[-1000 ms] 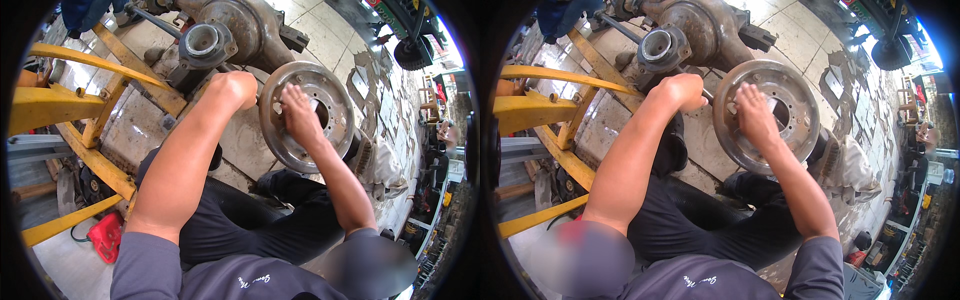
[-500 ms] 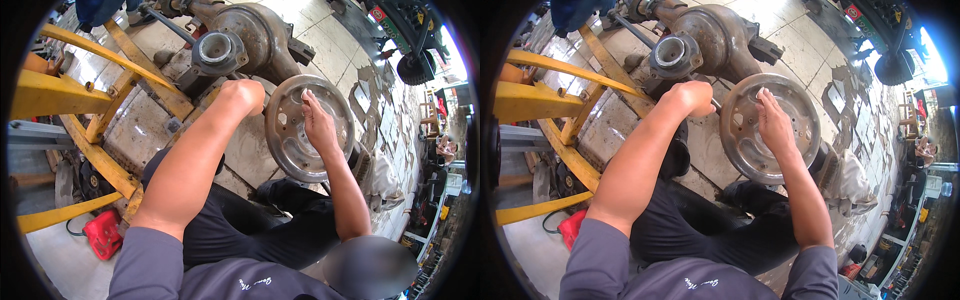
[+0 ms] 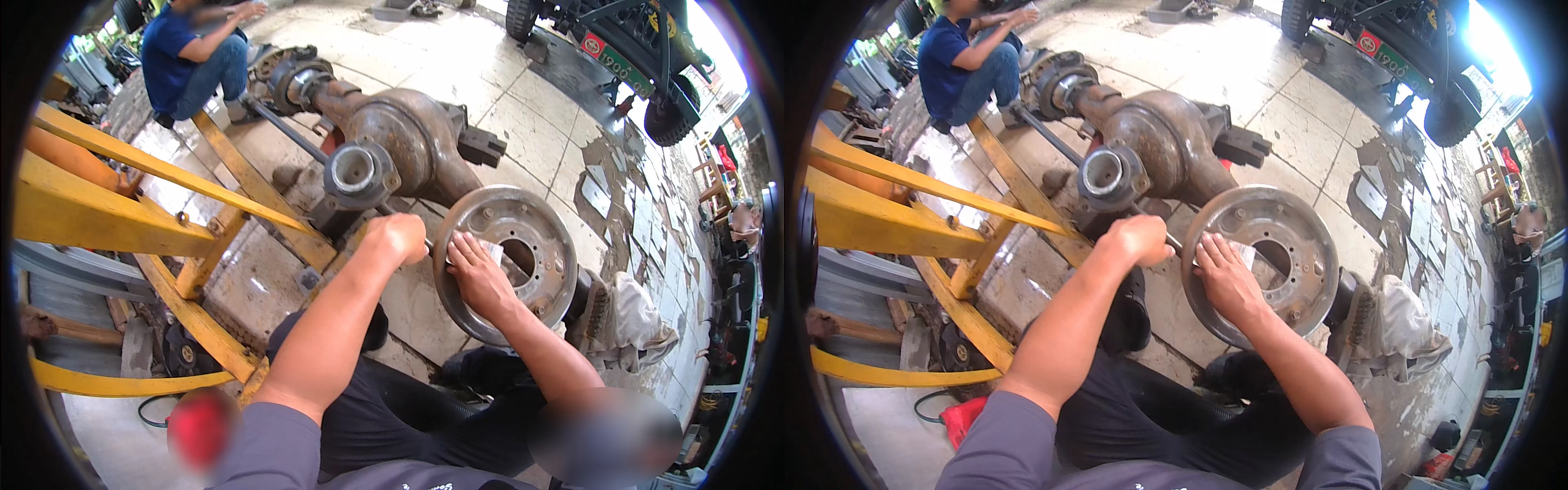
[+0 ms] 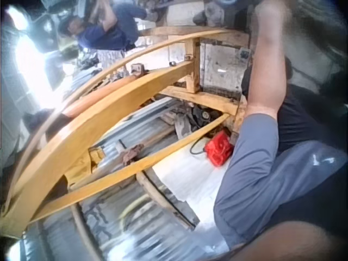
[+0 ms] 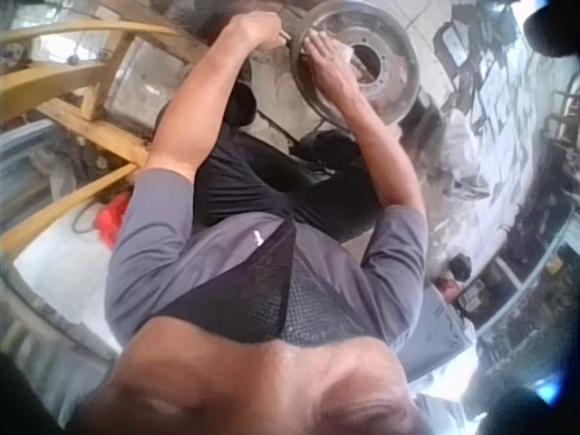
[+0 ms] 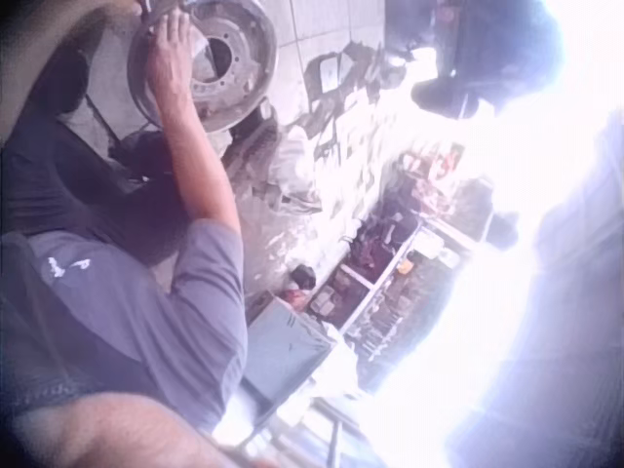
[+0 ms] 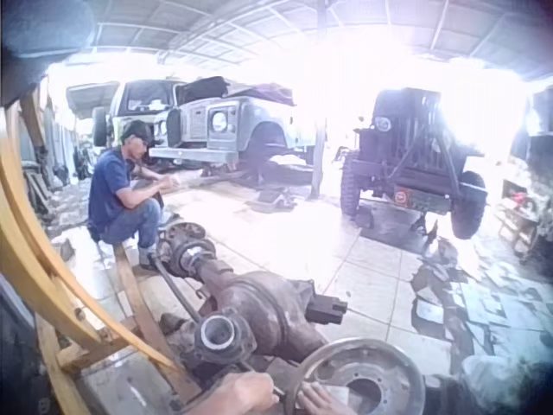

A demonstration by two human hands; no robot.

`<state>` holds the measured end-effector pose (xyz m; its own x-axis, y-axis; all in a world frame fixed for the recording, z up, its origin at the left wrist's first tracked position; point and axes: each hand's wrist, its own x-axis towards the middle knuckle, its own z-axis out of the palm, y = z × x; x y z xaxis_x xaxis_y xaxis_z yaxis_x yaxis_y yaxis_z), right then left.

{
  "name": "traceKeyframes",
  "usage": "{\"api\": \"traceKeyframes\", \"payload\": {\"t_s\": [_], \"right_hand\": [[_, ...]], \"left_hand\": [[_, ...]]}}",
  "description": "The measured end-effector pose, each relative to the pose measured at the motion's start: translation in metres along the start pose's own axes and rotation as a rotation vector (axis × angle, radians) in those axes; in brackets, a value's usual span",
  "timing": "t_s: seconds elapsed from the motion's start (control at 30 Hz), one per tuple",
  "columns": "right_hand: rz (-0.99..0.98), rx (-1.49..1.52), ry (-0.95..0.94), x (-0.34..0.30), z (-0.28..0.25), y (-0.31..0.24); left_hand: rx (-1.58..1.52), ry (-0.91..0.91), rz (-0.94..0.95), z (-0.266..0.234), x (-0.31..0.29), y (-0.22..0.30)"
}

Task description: The person scrubs the surface of a brake drum with a sanding block while seated on the floor. They repeatedly wipe and rotate the drum to clean different areas.

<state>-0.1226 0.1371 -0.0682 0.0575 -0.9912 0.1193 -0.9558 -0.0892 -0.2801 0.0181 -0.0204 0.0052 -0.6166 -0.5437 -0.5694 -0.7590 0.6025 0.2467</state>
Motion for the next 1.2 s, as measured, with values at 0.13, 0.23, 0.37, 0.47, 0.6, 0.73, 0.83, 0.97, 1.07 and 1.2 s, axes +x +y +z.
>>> {"api": "traceKeyframes", "payload": {"t_s": [0.13, 0.23, 0.37, 0.47, 0.6, 0.73, 0.83, 0.97, 1.07, 1.2], "right_hand": [[0.113, -0.042, 0.067, 0.0, -0.002, 0.024], [0.024, -0.096, 0.029, -0.001, 0.018, 0.008], [0.091, -0.017, 0.024, 0.001, -0.007, 0.015], [0.108, -0.102, 0.043, -0.003, 0.007, 0.019], [0.038, 0.064, 0.011, 0.002, 0.0, 0.012], [0.037, 0.002, 0.075, 0.0, 0.007, 0.011], [0.04, 0.028, 0.058, 0.001, 0.0, 0.015], [0.057, -0.024, 0.099, -0.003, 0.006, 0.016], [0.03, 0.013, 0.082, -0.001, 0.003, 0.008], [0.061, -0.009, 0.096, 0.001, -0.002, 0.016]], "left_hand": [[0.002, -0.03, -0.035, -0.003, -0.003, 0.005], [0.016, -0.042, -0.055, 0.0, -0.006, 0.0], [-0.02, -0.065, -0.071, -0.011, -0.015, 0.01], [0.011, -0.042, -0.013, -0.003, -0.001, 0.009], [0.009, -0.046, -0.043, -0.003, -0.005, 0.006], [-0.006, -0.019, -0.017, -0.002, -0.006, 0.005], [0.001, -0.021, -0.015, 0.0, -0.003, 0.002], [0.006, -0.042, -0.025, -0.004, -0.003, 0.006], [-0.007, -0.042, -0.025, -0.004, -0.006, 0.004], [-0.009, -0.054, -0.049, -0.007, -0.008, 0.007]]}}
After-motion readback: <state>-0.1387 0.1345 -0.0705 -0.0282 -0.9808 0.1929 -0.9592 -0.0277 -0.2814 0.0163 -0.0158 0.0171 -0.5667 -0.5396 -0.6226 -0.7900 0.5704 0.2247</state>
